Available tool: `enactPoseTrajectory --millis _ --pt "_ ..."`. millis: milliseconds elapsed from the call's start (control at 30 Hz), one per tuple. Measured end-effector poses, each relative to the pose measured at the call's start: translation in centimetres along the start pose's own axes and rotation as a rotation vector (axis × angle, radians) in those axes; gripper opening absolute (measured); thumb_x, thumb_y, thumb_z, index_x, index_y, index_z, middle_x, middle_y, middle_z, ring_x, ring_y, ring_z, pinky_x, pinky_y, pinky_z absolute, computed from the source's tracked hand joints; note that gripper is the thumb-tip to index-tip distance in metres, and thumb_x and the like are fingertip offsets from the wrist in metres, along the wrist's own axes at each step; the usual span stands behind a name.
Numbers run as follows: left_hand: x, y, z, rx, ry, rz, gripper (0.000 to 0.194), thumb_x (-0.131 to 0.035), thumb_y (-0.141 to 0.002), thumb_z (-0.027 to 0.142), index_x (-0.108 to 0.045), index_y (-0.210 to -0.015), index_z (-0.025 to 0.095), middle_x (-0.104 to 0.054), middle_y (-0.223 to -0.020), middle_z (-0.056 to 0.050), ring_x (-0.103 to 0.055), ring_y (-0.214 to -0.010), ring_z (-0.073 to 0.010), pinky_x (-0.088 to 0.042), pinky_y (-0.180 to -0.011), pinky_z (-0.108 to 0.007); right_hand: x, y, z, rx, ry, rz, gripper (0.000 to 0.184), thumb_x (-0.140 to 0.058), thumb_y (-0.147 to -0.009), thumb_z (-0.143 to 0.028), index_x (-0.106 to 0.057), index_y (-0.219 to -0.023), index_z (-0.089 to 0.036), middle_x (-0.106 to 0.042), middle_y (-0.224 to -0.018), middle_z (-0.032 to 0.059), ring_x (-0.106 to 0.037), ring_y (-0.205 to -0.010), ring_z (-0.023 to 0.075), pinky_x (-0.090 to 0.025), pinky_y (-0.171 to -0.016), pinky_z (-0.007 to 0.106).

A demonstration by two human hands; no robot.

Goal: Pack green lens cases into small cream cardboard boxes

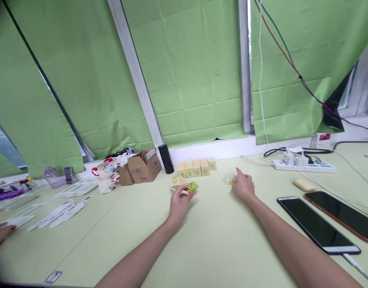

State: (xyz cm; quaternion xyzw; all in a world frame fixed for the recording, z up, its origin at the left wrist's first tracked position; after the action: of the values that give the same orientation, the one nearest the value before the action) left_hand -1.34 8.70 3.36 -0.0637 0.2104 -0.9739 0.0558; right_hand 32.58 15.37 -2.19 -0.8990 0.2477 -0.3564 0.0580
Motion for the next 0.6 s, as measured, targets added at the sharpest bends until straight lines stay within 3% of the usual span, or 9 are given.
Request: enactPoseTrajectory --millis 200,367,467,600 --pt "0.1 -0.2 -0.5 0.009 0.006 0.016 0.035 -0.082 -0.078 0.04 -0.077 -0.106 0.019 -0.072 -0.113 -0.011 -0.064 -0.105 -0.0248 -0.049 -0.085 -0.034 -0.8 0.1 -0.2 0.027 0.005 -0.061 0.052 -0.065 -0.084 -0.026 -0.065 -0.135 -0.023 -0.068 -0.119 0.0189 -0.044 -0.141 0.0417 -0.034 -0.111 0.057" --pt "0.2 -0.4 -0.9 0.028 0.053 0.024 0.039 -0.084 -0.077 0.044 -0.077 -0.105 0.018 -0.073 -0.111 -0.011 -0.065 -0.105 -0.025 -0.049 -0.082 -0.032 -0.7 0.4 -1.2 0.042 -0.153 -0.067 0.041 -0.071 -0.077 -0.028 -0.067 -0.117 -0.025 -0.072 -0.118 0.014 -0.05 -0.136 0.0402 -0.032 -0.112 0.057" --pt "0.2 -0.5 -1.0 0.043 0.071 0.021 0.044 -0.084 -0.077 0.049 -0.076 -0.106 0.017 -0.074 -0.109 -0.011 -0.066 -0.104 -0.0251 -0.049 -0.08 -0.031 -1.3 1.0 -3.0 0.084 -0.328 -0.122 0.041 -0.072 -0.075 -0.034 -0.065 -0.115 -0.026 -0.075 -0.117 0.0091 -0.06 -0.127 0.034 -0.039 -0.11 0.051" --pt "0.2 -0.6 -0.8 0.047 0.09 0.014 0.048 -0.081 -0.078 0.057 -0.076 -0.102 0.015 -0.075 -0.102 -0.01 -0.067 -0.097 -0.0237 -0.049 -0.078 -0.03 -2.4 2.9 -6.0 0.131 -0.582 -0.258 0.051 -0.064 -0.083 -0.057 -0.066 -0.121 -0.023 -0.077 -0.116 0.0111 -0.069 -0.114 0.0299 -0.051 -0.09 0.04"
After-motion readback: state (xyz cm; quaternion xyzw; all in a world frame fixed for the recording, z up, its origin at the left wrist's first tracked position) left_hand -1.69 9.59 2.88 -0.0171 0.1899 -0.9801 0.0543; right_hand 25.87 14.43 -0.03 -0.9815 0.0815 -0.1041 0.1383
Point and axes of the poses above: each hand's wrist, its own y-axis away from the middle knuckle, its own x-axis out of the back of the hand, z = x × y, the point moved 9 cm from there along -y, towards the middle knuckle
